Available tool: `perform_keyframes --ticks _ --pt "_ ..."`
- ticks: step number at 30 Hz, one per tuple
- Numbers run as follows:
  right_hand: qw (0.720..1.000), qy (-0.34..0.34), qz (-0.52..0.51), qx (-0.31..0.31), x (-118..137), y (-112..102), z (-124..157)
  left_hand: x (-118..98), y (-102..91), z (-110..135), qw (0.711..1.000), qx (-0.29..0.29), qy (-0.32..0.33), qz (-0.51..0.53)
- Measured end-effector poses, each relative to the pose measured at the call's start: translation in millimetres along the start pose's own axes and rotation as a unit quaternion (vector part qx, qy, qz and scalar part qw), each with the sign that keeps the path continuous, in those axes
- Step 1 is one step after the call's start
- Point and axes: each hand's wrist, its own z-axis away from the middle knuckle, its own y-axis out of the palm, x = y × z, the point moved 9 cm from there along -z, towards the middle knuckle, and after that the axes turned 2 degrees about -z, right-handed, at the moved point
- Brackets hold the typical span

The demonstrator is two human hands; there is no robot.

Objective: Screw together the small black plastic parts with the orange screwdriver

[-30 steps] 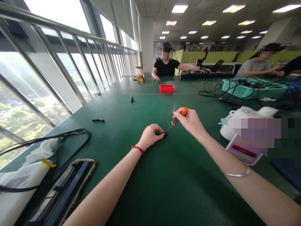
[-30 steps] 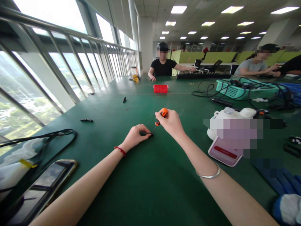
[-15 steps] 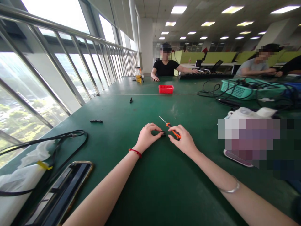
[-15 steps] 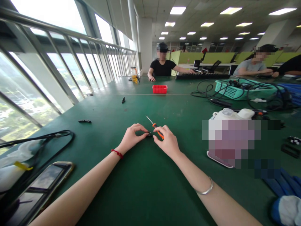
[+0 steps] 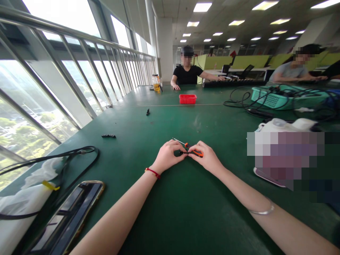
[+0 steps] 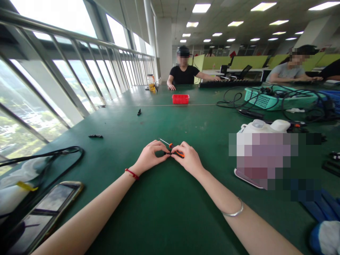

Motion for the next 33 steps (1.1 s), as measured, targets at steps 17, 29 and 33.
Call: perform_keyframes --ticks 17,29,33 --pt "1.0 0.008 -0.008 -0.014 2.4 -5.0 2.7 -5.2 -0.4 3.1 0.998 0.0 0.002 -0.058" --pt "0.983 0.12 -0.047 -0.128 -37.5 -35.5 2.7 -6.1 -2.1 32.5 0.988 0.037 -0.114 -0.097" --pt "0.984 0.128 -0.041 -0.118 -40.5 -32.3 2.8 -2.3 -1.2 35.9 0.985 0.046 -0.15 -0.075"
